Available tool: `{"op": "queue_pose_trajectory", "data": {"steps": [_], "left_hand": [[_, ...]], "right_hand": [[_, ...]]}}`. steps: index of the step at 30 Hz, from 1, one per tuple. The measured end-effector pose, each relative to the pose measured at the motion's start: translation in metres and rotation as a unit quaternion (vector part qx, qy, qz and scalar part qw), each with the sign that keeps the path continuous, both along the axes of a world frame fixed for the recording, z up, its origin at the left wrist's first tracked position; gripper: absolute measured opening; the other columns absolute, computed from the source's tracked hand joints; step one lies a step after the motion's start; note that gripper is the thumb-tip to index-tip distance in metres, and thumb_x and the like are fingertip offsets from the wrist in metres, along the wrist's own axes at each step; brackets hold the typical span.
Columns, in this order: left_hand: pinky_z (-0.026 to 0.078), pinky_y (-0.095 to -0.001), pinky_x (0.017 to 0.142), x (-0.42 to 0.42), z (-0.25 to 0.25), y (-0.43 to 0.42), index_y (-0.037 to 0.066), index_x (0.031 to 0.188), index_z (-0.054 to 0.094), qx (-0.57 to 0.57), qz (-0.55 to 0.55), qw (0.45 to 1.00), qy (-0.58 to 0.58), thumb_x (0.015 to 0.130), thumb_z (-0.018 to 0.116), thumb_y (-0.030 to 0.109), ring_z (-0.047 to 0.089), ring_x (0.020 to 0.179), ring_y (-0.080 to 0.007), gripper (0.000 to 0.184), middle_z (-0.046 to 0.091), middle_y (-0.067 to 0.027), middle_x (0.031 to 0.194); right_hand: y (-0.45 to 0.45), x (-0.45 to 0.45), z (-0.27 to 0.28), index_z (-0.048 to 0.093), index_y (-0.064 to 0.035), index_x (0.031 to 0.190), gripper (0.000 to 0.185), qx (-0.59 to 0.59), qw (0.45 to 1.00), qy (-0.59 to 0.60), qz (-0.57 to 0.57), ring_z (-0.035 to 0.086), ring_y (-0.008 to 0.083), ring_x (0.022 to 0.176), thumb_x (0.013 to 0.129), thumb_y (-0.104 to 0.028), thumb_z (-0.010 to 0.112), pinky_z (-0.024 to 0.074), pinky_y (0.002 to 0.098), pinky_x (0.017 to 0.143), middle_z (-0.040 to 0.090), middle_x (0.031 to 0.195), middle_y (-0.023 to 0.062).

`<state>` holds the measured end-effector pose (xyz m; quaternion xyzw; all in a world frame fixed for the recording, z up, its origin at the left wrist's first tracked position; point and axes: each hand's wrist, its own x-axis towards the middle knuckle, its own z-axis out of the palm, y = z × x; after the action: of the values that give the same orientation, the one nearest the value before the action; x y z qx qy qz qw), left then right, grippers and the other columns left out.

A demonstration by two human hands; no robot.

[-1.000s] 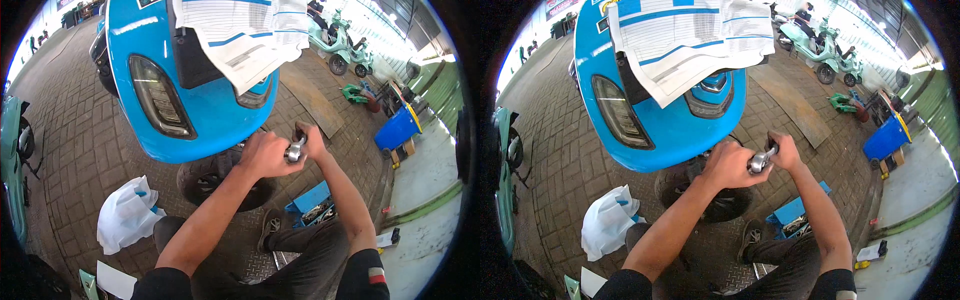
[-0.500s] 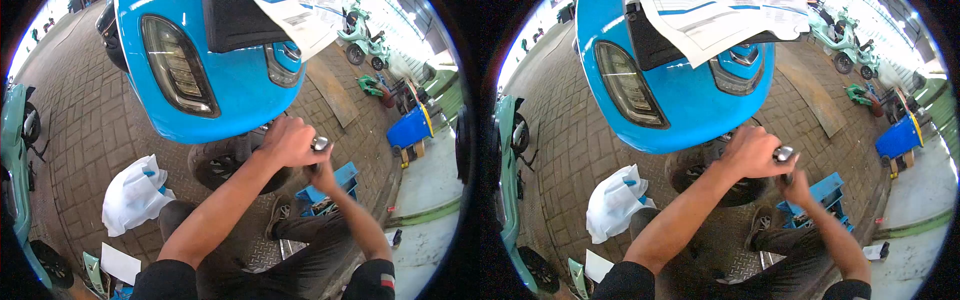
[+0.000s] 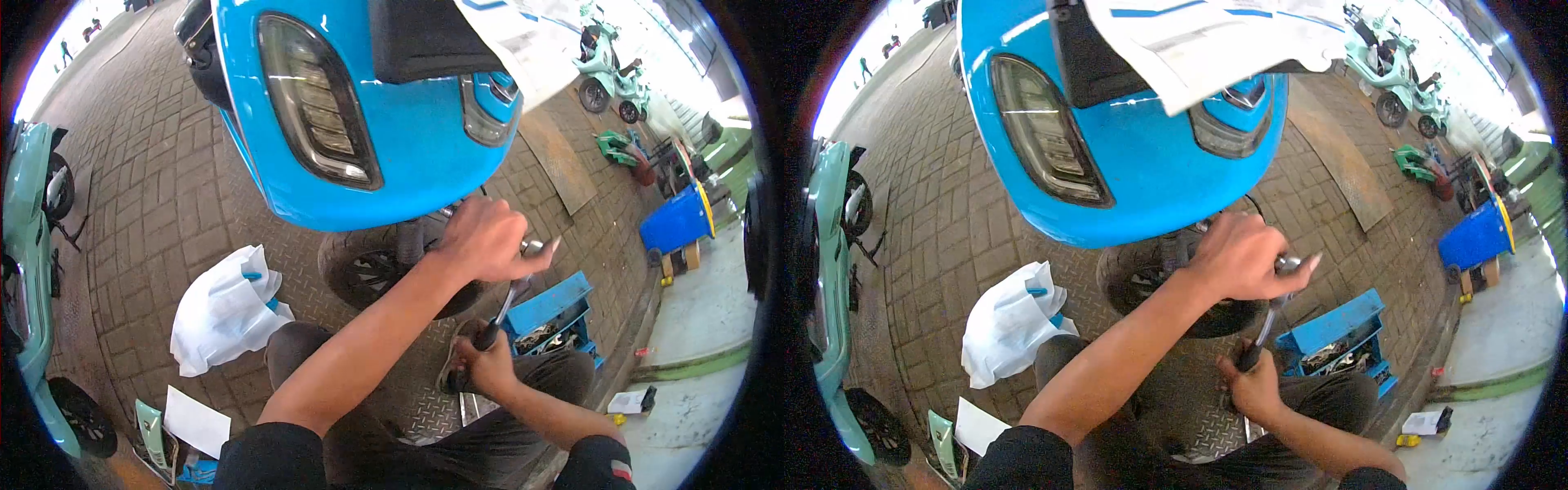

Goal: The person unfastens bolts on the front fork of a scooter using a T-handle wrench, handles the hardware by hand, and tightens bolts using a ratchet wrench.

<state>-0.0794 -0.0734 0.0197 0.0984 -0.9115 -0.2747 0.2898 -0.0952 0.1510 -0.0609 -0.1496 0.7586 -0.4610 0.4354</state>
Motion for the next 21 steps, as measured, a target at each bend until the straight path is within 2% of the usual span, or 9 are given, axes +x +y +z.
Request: {"op": "queue_pose_trajectory", "data": {"steps": [3,5,9,12,14,16,17,19,21], "left_hand": [[0.055,-0.0481,0.055,-0.001,0.000,0.001,0.005,0.056,0.068,0.023,0.011,0.999,0.035,0.091,0.066,0.056,0.066,0.055,-0.0411,0.061,0.062,-0.0216,0.055],[0.055,-0.0475,0.055,0.000,0.003,0.002,0.005,0.057,0.069,0.023,0.008,0.999,0.046,0.091,0.066,0.054,0.067,0.055,-0.0410,0.060,0.062,-0.0214,0.055],[0.057,-0.0475,0.058,-0.004,-0.002,0.004,0.004,0.063,0.072,-0.006,0.009,0.999,0.044,0.087,0.069,0.055,0.069,0.058,-0.0401,0.057,0.064,-0.0219,0.058],[0.057,-0.0476,0.059,-0.010,-0.003,0.003,0.004,0.064,0.073,-0.015,0.022,0.998,0.050,0.084,0.071,0.057,0.070,0.060,-0.0402,0.057,0.066,-0.0225,0.060],[0.058,-0.0477,0.060,-0.011,-0.006,0.002,0.004,0.064,0.073,-0.005,0.046,0.997,0.070,0.082,0.071,0.059,0.070,0.060,-0.0403,0.057,0.066,-0.0229,0.061],[0.057,-0.0478,0.059,-0.009,-0.010,0.002,0.005,0.063,0.073,-0.036,0.026,0.999,0.010,0.082,0.070,0.060,0.069,0.060,-0.0413,0.059,0.066,-0.0234,0.061],[0.056,-0.0475,0.057,-0.004,-0.010,0.004,0.005,0.060,0.072,-0.032,0.028,0.999,0.025,0.083,0.069,0.061,0.068,0.058,-0.0417,0.060,0.065,-0.0236,0.060],[0.055,-0.0476,0.056,0.002,-0.004,0.004,0.005,0.059,0.071,-0.023,0.021,0.999,0.011,0.084,0.068,0.059,0.068,0.058,-0.0418,0.060,0.064,-0.0235,0.059],[0.054,-0.0477,0.055,0.003,-0.001,0.003,0.004,0.057,0.070,-0.016,0.011,1.000,0.000,0.086,0.067,0.058,0.067,0.057,-0.0419,0.061,0.063,-0.0234,0.058]], "right_hand": [[0.001,-0.030,0.014,0.060,0.0041,0.119,0.049,0.020,0.997,-0.059,0.049,0.066,0.0316,0.089,0.086,-0.022,0.084,0.0543,0.0468,0.080,0.066,0.094,0.0136],[0.004,-0.077,-0.012,0.063,0.0031,0.113,0.041,0.022,0.926,0.344,0.154,0.066,0.0326,0.086,0.086,-0.021,0.081,0.0538,0.0476,0.078,0.067,0.090,0.0170],[-0.049,-0.238,-0.029,0.063,0.0012,0.099,0.027,-0.076,0.771,0.592,0.222,0.066,0.0390,0.087,0.082,-0.015,0.077,0.0515,0.0472,0.076,0.067,0.093,0.0232],[-0.098,-0.216,0.039,0.063,0.0001,0.098,0.022,-0.045,0.799,0.547,0.247,0.067,0.0434,0.087,0.084,-0.013,0.074,0.0511,0.0474,0.073,0.069,0.093,0.0234],[-0.086,-0.213,-0.013,0.062,0.0003,0.096,0.015,-0.189,0.796,0.536,0.207,0.069,0.0469,0.086,0.086,-0.009,0.069,0.0529,0.0466,0.071,0.071,0.092,0.0228],[-0.061,-0.177,-0.034,0.062,0.0019,0.095,0.016,-0.135,0.779,0.583,0.188,0.073,0.0366,0.087,0.085,-0.007,0.070,0.0551,0.0432,0.078,0.072,0.090,0.0218],[-0.054,-0.147,-0.041,0.064,0.0023,0.100,0.025,-0.219,0.852,0.468,0.087,0.073,0.0342,0.090,0.083,-0.012,0.076,0.0548,0.0445,0.080,0.072,0.093,0.0234],[-0.014,-0.091,-0.048,0.066,0.0033,0.103,0.032,0.076,0.917,0.390,0.042,0.073,0.0361,0.094,0.081,-0.017,0.079,0.0546,0.0455,0.082,0.072,0.098,0.0254],[0.003,-0.030,-0.033,0.065,0.0030,0.096,0.031,0.015,0.965,0.262,0.022,0.070,0.0371,0.092,0.082,-0.019,0.081,0.0533,0.0462,0.080,0.071,0.098,0.0257]]}}
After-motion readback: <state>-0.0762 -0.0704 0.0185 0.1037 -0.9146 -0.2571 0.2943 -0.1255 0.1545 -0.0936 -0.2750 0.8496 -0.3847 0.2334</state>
